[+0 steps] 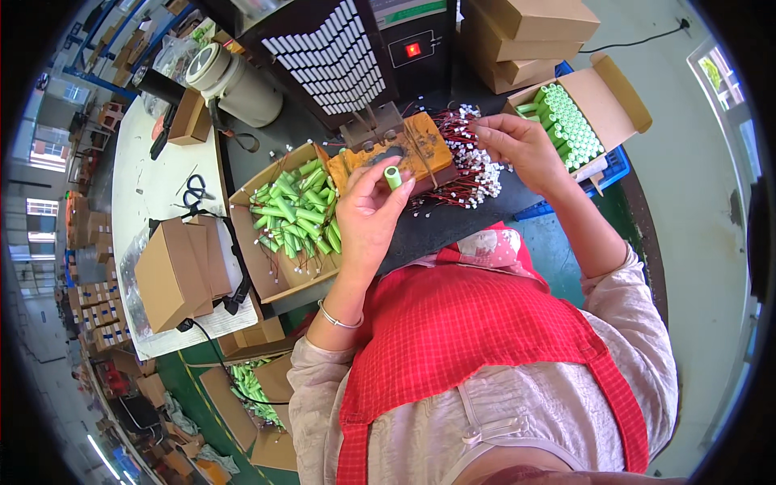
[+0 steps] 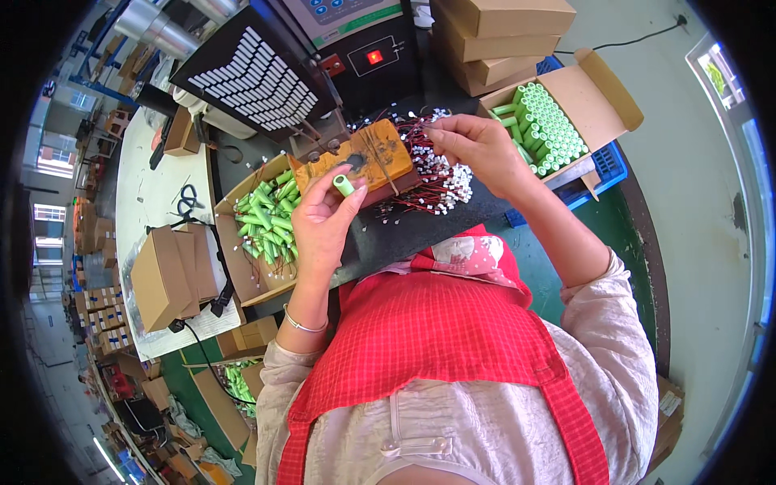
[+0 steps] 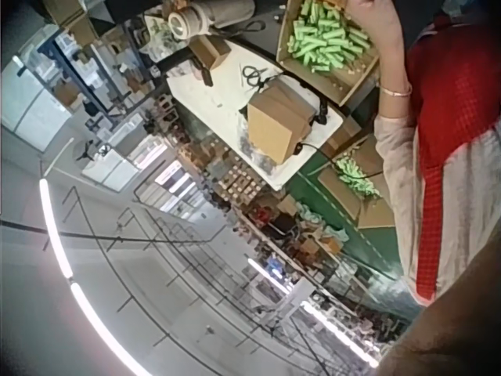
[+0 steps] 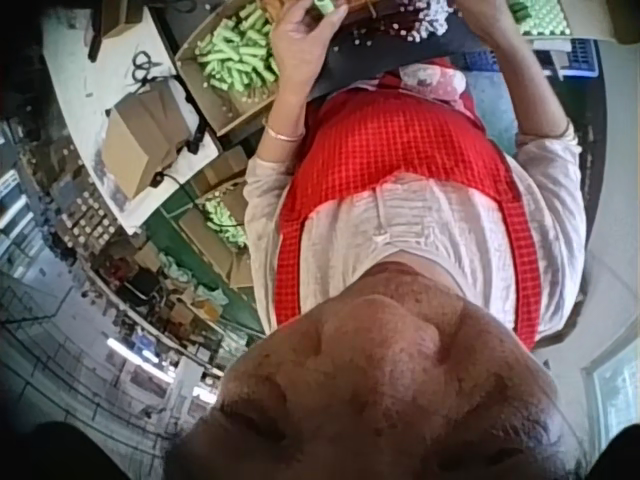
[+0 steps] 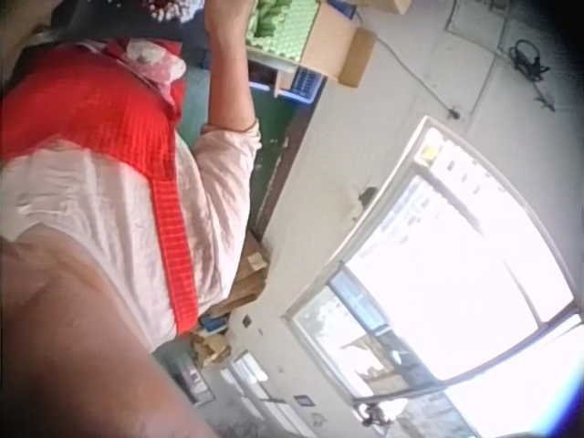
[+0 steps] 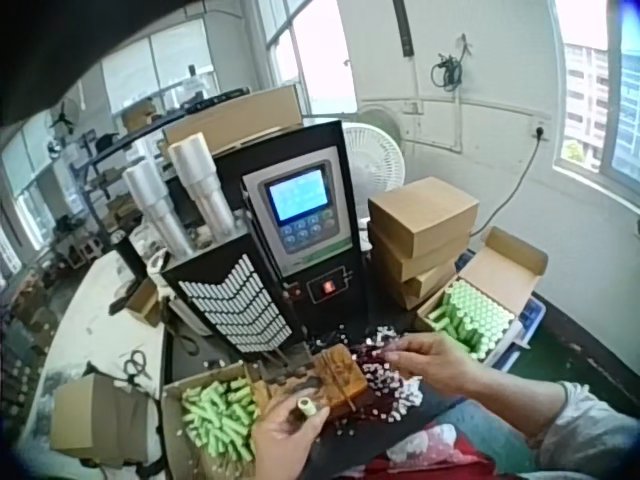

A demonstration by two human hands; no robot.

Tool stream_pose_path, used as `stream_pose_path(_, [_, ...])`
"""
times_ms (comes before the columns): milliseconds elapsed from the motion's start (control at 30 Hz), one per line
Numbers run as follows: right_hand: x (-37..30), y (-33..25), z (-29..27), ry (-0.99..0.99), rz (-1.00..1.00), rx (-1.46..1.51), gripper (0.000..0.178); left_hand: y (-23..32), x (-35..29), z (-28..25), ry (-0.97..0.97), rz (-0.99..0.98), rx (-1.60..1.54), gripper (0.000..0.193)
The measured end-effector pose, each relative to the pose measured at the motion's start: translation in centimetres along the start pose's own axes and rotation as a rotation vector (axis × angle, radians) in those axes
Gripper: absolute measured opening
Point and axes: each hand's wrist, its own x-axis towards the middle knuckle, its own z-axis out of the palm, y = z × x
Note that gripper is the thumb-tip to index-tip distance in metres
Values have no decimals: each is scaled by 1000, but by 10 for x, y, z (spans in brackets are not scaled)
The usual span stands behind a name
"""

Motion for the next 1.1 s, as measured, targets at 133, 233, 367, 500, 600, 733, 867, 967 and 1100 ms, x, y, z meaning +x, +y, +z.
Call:
stream_pose_path(133, [-1, -3, 14, -79, -4, -101, 22, -2, 4, -16, 43, 115, 384, 29])
stream_pose_path(233, [2, -5, 28, -143, 13, -113, 20, 3, 12, -16, 115, 171, 501, 24])
stream_pose_path(367, [7, -5, 46, -221, 42, -101, 20, -2, 23, -16, 148, 253, 596, 23])
stream_pose_path(500, [11, -5, 56, -258, 37, -92, 22, -7, 29, -16, 131, 284, 622, 19])
stream_pose_path(600, [11, -7, 59, -254, 60, -106, 22, -5, 28, -15, 149, 279, 608, 18])
stream_pose_path(733, [12, -6, 60, -245, 65, -92, 22, -7, 30, -15, 136, 284, 616, 17])
stream_pose_path(867, [15, -3, 58, -245, 57, -98, 21, -7, 32, -15, 124, 398, 747, 25])
stream_pose_path(967, [16, -5, 59, -230, 49, -128, 21, -4, 33, -14, 131, 439, 772, 24])
stream_pose_path(1100, [14, -1, 57, -204, 53, -32, 22, -1, 31, -11, 139, 338, 716, 14])
